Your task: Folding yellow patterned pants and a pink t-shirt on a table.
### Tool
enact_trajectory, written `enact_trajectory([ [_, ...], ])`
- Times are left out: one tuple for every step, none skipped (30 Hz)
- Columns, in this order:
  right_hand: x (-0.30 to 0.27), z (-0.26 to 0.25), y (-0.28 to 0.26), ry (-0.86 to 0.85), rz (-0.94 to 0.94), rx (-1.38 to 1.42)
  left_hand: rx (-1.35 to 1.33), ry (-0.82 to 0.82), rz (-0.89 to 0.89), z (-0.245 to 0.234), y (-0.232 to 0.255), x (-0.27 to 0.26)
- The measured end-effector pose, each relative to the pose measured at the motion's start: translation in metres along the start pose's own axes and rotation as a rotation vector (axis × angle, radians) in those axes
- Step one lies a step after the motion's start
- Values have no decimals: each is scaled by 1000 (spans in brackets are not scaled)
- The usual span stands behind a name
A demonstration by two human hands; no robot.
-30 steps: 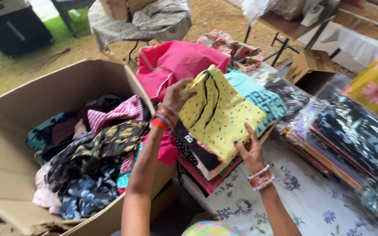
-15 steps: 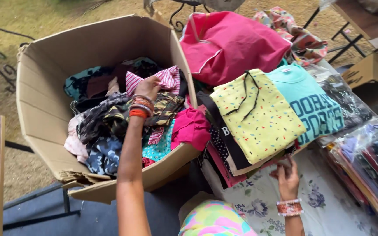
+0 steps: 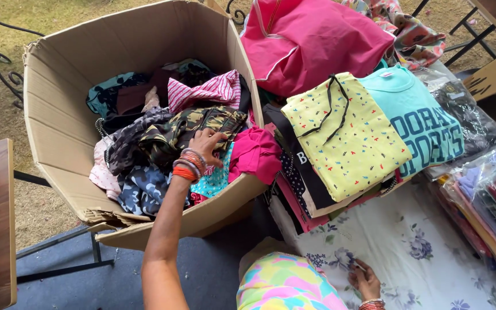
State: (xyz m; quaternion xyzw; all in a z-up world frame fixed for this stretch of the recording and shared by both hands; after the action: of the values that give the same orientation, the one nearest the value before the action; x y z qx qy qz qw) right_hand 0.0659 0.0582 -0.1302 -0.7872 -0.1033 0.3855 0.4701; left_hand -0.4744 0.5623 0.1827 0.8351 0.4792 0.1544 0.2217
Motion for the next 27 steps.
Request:
enact_trajectory([
  [0, -3, 13, 11, 13, 31, 106, -2, -64, 11, -13, 1],
  [0, -6, 26, 23, 26, 62, 212, -5, -128, 20, -26, 1],
  [-3, -4, 24, 23, 25, 65, 214, -4, -126, 19, -19, 0],
  [-7, -4, 19, 45, 3, 78, 238, 52, -89, 11, -7, 0],
  [-12, -5, 16, 71, -18, 92, 261, 106, -49, 5, 5, 1],
  [-12, -3, 13, 74, -17, 97, 262, 104, -43, 10, 12, 4],
  [-15, -3, 10, 83, -28, 97, 136, 127, 66, 15, 30, 4],
  [-18, -2, 7, 92, -39, 96, 7, 148, 174, 18, 47, 3],
  [-21, -1, 4, 95, -35, 95, 5, 144, 174, 29, 50, 5],
  [-25, -1, -1, 101, -46, 85, -127, 163, 268, 36, 62, 5],
  [-27, 2, -8, 107, -59, 78, -258, 183, 362, 40, 74, 4],
  [-28, 1, -8, 109, -57, 79, -258, 181, 363, 44, 74, 8],
  [-29, 1, -8, 115, -61, 74, -261, 162, 308, 51, 68, 13],
  [-30, 0, -9, 121, -65, 69, -263, 142, 252, 58, 63, 19],
  [-31, 0, -8, 126, -63, 72, -264, 138, 257, 51, 70, 18],
  [-33, -1, -8, 124, -71, 80, -231, 109, 171, 48, 69, 19],
  [-34, 0, -10, 120, -80, 87, -196, 80, 86, 44, 67, 20],
  [-34, -1, -9, 125, -80, 90, -196, 77, 90, 34, 74, 18],
  [-35, -1, -8, 129, -88, 102, -246, 155, 51, 17, 75, 16],
  [-36, -1, -7, 134, -96, 114, -296, 234, 12, -1, 76, 13],
  [-38, 0, -8, 135, -94, 115, -295, 231, 13, -4, 70, 18],
  [-41, 1, -9, 141, -99, 124, -453, 322, -72, -15, 54, 22],
  [-43, 1, -12, 145, -106, 129, -613, 413, -162, -22, 36, 23],
  [-42, -2, -9, 145, -105, 126, -614, 413, -164, -17, 11, 29],
  [-40, -2, -9, 139, -110, 129, -893, 539, -82, -26, -13, 34],
  [-37, -2, -9, 133, -114, 131, -1172, 661, 7, -35, -41, 37],
  [-39, 0, -12, 133, -113, 132, -1171, 661, 6, -68, -24, 26],
])
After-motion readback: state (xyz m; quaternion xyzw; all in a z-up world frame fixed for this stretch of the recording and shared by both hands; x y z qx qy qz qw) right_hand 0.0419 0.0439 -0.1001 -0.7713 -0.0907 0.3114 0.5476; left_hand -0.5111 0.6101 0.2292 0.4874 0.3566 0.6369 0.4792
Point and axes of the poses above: each hand's wrist, its own x-axis towards the middle knuckle, its own z-axis out of the palm, y = z × x, the point moved 10 cm from there along x, towards the middle knuckle, and after that the axes turned 7 degrees about y, right-handed, at the moved point
